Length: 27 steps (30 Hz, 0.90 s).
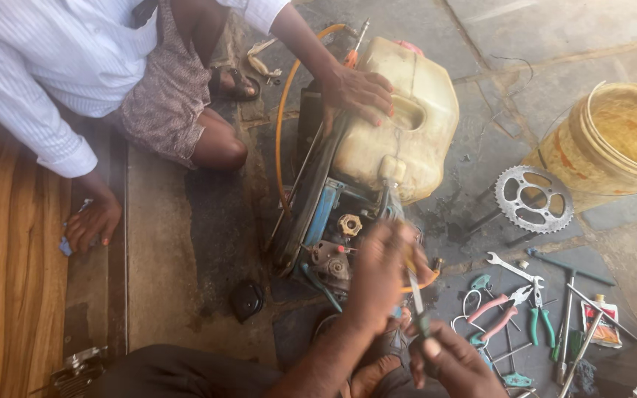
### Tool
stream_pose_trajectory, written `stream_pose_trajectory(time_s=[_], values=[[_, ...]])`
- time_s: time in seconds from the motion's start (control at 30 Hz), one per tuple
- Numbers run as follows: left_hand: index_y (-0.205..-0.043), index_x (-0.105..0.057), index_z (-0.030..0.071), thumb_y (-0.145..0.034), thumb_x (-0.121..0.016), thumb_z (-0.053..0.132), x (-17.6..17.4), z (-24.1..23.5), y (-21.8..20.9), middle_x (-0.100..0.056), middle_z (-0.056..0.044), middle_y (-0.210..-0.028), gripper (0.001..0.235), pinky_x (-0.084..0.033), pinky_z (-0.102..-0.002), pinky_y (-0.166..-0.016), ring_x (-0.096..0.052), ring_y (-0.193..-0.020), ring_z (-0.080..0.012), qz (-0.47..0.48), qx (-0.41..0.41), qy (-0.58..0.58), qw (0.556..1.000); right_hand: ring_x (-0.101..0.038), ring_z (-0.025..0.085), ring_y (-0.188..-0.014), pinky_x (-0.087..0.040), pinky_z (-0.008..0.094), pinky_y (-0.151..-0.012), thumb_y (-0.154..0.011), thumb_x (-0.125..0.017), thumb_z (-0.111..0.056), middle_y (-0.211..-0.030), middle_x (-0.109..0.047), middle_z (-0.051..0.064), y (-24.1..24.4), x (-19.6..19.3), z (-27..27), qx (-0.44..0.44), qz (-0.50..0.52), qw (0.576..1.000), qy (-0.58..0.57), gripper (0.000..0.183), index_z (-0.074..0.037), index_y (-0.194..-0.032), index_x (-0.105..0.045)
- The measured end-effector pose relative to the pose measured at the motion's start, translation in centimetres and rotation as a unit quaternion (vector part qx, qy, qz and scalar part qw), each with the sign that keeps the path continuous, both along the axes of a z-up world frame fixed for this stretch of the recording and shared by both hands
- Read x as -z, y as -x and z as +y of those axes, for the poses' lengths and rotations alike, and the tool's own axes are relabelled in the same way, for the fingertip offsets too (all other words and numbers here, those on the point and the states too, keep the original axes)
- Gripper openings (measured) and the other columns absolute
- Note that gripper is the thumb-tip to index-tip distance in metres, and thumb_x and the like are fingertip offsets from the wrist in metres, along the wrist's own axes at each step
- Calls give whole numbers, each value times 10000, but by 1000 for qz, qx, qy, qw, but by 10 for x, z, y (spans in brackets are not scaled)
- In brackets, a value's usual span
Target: The person repairs a small internal combustion engine by disconnecting wires, removing the fuel tank, and using a screwdriver to adjust components on the engine block.
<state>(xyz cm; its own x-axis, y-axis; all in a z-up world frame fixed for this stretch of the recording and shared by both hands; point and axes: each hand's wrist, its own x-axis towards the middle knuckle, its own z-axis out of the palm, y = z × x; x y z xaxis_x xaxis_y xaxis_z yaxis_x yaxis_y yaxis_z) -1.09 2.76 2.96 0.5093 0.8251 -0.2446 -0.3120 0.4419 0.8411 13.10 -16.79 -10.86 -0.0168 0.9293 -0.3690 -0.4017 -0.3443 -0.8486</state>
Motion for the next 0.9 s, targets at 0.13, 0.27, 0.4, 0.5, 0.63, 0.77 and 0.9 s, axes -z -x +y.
stream_pose_trajectory(time_s=[0.13, 0.27, 0.4, 0.5, 0.63, 0.77, 0.9], values=[[-1173, -738, 105, -1038, -633, 300, -46, 26, 51, -717, -43, -960, 260, -568, -327, -762, -697, -863, -143, 217, 30, -420, 881, -543, 310, -815, -474, 456, -708, -984, -752, -144, -942, -595, 238, -28, 1, -3, 106, -260, 953, 117, 558, -29, -1517, -637], [-1128, -764, 155, -914, -741, 248, -71, 28, 91, -665, -39, -856, 235, -544, -379, -717, -637, -765, -189, 346, 156, -558, 738, -662, 252, -1297, -469, 389, -1080, -887, -690, -257, -1277, -797, 135, -63, -96, 6, 159, -306, 938, 46, 442, -168, -1317, -745], [-1070, -779, 145, -836, -787, 208, -80, 21, 118, -642, -55, -816, 243, -531, -419, -804, -653, -853, -230, 350, 146, -642, 666, -659, 158, -1104, -534, 328, -952, -833, -795, -219, -1107, -711, 31, -21, -147, 38, 47, -448, 892, 42, 433, -200, -1265, -769], [-1074, -766, 120, -843, -782, 212, -75, 16, 124, -658, -71, -892, 249, -533, -416, -788, -682, -986, -267, 341, 93, -682, 641, -573, 175, -916, -532, 324, -822, -828, -831, -206, -935, -615, 32, 0, -163, 47, -18, -526, 850, -12, 495, -195, -1317, -756], [-1104, -777, 128, -850, -773, 214, -67, 15, 131, -706, -88, -991, 268, -536, -400, -768, -683, -948, -235, 364, 116, -665, 642, -592, 164, -826, -512, 323, -730, -789, -828, -208, -846, -617, 28, 17, -172, 56, -7, -514, 857, -26, 491, -185, -1275, -766], [-1173, -764, 139, -985, -721, 245, -54, 16, 129, -725, -56, -978, 221, -541, -381, -750, -686, -891, -207, 398, 245, -615, 635, -612, 147, -776, -526, 300, -686, -770, -845, -225, -841, -629, 18, 24, -163, 50, 14, -531, 847, -20, 498, -207, -1262, -773], [-1136, -769, 185, -964, -673, 288, -54, 13, 128, -741, -18, -980, 223, -571, -354, -800, -714, -841, -187, 333, 357, -435, 757, -650, 64, -862, -503, 249, -747, -819, -788, -328, -952, -663, -15, 31, -127, 27, 1, -652, 710, -266, 479, -226, -1284, -734]])
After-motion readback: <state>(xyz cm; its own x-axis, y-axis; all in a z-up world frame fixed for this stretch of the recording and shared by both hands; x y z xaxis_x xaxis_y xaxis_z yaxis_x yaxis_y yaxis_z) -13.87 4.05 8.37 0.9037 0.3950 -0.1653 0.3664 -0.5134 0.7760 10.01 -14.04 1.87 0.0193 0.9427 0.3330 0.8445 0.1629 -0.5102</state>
